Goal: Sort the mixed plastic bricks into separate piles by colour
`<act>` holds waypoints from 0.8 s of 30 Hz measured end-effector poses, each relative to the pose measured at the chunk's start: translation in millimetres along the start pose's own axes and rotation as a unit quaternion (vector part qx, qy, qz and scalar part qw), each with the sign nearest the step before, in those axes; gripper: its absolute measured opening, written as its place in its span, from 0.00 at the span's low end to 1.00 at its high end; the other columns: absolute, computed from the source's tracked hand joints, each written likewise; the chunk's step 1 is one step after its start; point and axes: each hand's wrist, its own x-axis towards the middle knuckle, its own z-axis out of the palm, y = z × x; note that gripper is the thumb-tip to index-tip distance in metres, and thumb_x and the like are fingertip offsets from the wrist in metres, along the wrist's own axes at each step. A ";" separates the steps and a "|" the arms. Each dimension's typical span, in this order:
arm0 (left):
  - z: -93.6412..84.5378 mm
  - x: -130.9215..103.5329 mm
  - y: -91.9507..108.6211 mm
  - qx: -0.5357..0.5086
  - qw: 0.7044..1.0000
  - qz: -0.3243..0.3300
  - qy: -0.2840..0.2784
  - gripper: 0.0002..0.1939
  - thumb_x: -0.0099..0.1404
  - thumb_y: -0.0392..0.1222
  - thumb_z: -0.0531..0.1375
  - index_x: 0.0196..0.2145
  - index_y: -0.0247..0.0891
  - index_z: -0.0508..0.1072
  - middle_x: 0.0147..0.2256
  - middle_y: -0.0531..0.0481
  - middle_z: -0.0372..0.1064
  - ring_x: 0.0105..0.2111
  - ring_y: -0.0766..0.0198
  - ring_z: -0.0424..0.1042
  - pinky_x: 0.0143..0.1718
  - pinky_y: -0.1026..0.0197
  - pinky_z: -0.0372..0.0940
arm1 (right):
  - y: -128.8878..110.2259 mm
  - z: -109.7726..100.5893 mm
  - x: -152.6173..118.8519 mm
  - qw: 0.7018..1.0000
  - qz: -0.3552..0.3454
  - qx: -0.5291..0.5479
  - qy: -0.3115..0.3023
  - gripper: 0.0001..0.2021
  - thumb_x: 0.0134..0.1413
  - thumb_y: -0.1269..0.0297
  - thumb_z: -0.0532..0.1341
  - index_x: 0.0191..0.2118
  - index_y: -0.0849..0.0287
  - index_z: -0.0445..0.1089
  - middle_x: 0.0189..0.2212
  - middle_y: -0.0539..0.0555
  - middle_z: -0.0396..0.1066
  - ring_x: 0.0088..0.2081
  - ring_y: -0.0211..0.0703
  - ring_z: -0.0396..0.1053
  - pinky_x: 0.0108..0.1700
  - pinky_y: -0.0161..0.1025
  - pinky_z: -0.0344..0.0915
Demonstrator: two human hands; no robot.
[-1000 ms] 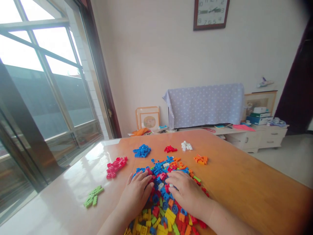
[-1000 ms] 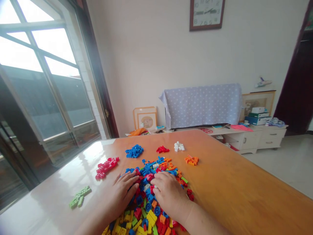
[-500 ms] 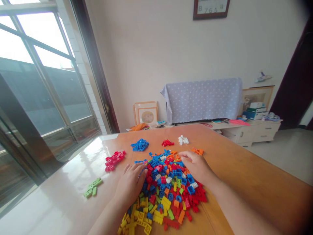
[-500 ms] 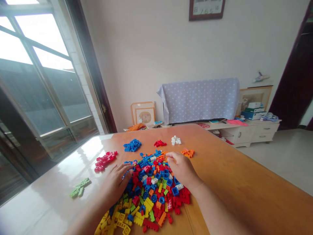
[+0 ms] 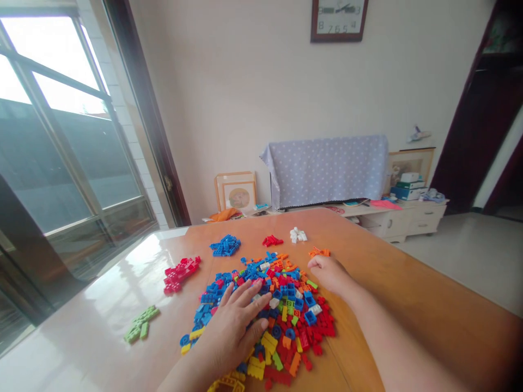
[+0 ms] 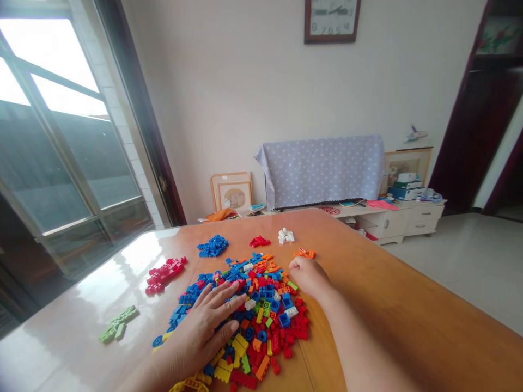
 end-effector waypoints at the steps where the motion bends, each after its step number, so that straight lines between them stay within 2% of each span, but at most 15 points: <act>1: 0.9 0.5 1.4 0.000 1.000 0.000 -0.012 0.26 0.77 0.54 0.49 0.70 0.62 0.55 0.71 0.53 0.52 0.71 0.44 0.52 0.67 0.25 0.48 | -2.0 1.4 -1.5 1.000 0.002 -0.011 -0.008 0.08 0.52 0.66 0.60 0.34 0.54 0.77 0.31 0.49 0.78 0.33 0.42 0.72 0.33 0.35 0.59; 6: 4.5 1.4 -0.5 -0.004 0.999 -0.024 -0.023 0.28 0.76 0.55 0.50 0.71 0.61 0.54 0.69 0.52 0.56 0.70 0.44 0.54 0.67 0.24 0.46 | -11.5 2.7 -7.1 0.998 0.015 -0.060 -0.026 0.07 0.53 0.66 0.59 0.29 0.54 0.75 0.27 0.49 0.76 0.30 0.41 0.69 0.30 0.35 0.52; 14: 4.7 1.4 -7.1 -0.012 0.997 -0.051 0.051 0.23 0.75 0.54 0.53 0.65 0.56 0.67 0.65 0.49 0.65 0.64 0.46 0.64 0.65 0.32 0.59 | -18.6 3.7 -9.9 0.992 0.021 -0.107 -0.056 0.05 0.49 0.59 0.64 0.30 0.54 0.73 0.30 0.48 0.75 0.29 0.38 0.66 0.30 0.35 0.48; 24: 16.2 2.5 -15.5 -0.017 0.996 -0.026 0.087 0.22 0.73 0.52 0.56 0.63 0.54 0.69 0.63 0.48 0.67 0.62 0.47 0.68 0.63 0.36 0.65 | -20.3 11.2 -7.0 0.990 0.031 -0.128 -0.042 0.03 0.48 0.62 0.63 0.30 0.54 0.72 0.31 0.49 0.74 0.31 0.38 0.66 0.30 0.35 0.47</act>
